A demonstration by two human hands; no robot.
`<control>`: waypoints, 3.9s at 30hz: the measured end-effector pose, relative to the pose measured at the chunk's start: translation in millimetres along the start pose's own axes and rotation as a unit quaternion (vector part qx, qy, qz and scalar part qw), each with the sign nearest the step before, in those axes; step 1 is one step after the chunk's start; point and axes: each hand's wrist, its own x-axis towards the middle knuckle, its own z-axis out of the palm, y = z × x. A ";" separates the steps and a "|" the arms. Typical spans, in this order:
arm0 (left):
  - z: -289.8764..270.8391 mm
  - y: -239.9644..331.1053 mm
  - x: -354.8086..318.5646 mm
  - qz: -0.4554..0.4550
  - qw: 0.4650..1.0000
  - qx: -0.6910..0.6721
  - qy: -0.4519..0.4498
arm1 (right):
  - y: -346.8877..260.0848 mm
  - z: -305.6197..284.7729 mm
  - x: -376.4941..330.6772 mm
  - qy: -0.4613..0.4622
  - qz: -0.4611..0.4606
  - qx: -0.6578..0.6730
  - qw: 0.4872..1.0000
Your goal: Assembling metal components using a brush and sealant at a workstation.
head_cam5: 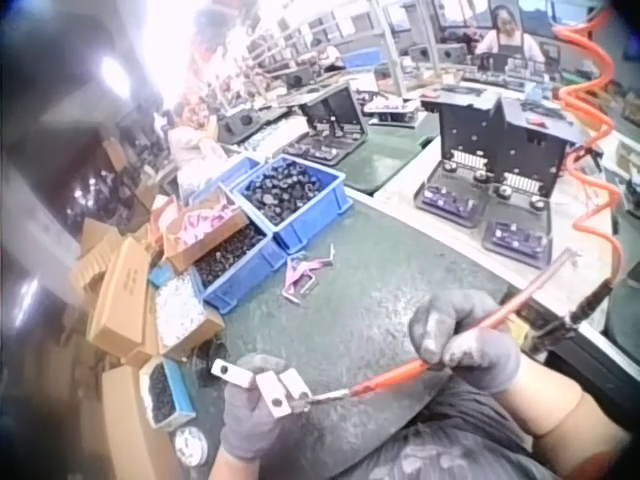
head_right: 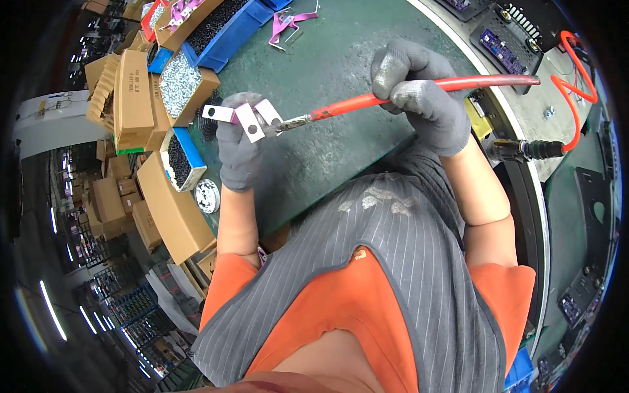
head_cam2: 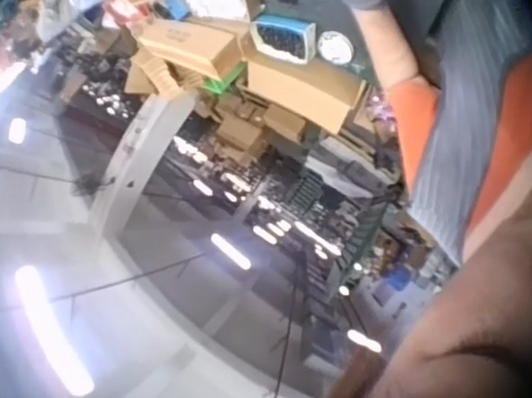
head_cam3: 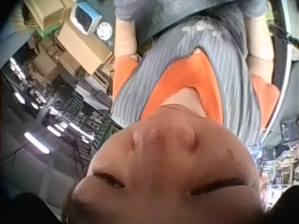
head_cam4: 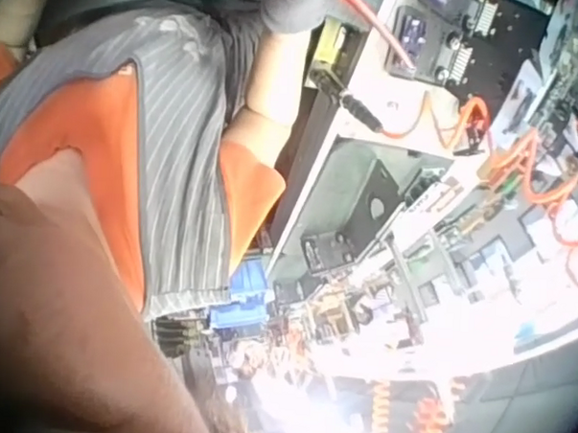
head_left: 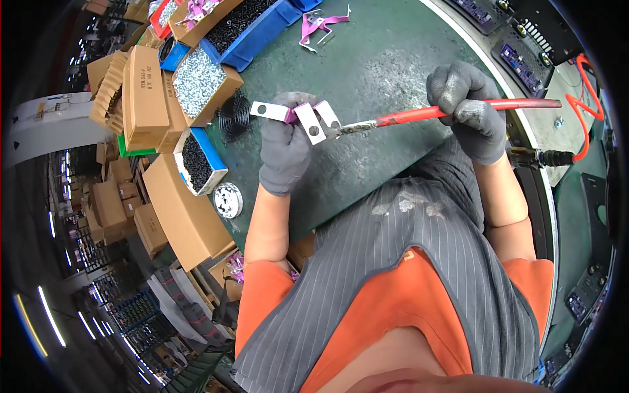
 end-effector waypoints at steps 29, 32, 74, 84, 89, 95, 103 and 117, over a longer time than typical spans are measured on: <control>-53.4 -61.3 145.4 -0.075 0.909 0.391 0.127 | 69.7 -62.7 -8.6 0.185 0.084 0.099 0.974; -49.0 -69.0 170.4 -0.091 0.897 0.428 0.071 | 71.6 -58.7 -6.5 0.200 0.148 0.042 0.968; 22.0 1.6 -8.5 -0.106 0.984 -0.133 0.044 | -8.1 9.5 10.1 0.056 0.041 -0.004 0.998; 6.1 11.7 -21.1 -0.016 0.999 0.027 -0.015 | -20.9 13.6 7.4 0.038 -0.022 0.009 0.999; 4.8 15.5 -24.3 -0.073 0.996 -0.043 0.008 | -18.7 8.9 9.9 0.033 -0.006 -0.112 0.993; 4.3 12.8 -21.4 -0.010 0.998 0.067 0.013 | -19.0 16.0 12.6 0.035 0.020 -0.022 0.999; -14.9 -28.7 47.5 -0.222 0.969 0.045 0.095 | 40.3 -30.1 5.3 0.212 0.118 -0.054 0.969; -24.2 -82.7 153.7 -0.165 0.849 0.490 0.106 | 66.9 -40.4 -7.3 0.177 0.177 -0.020 0.968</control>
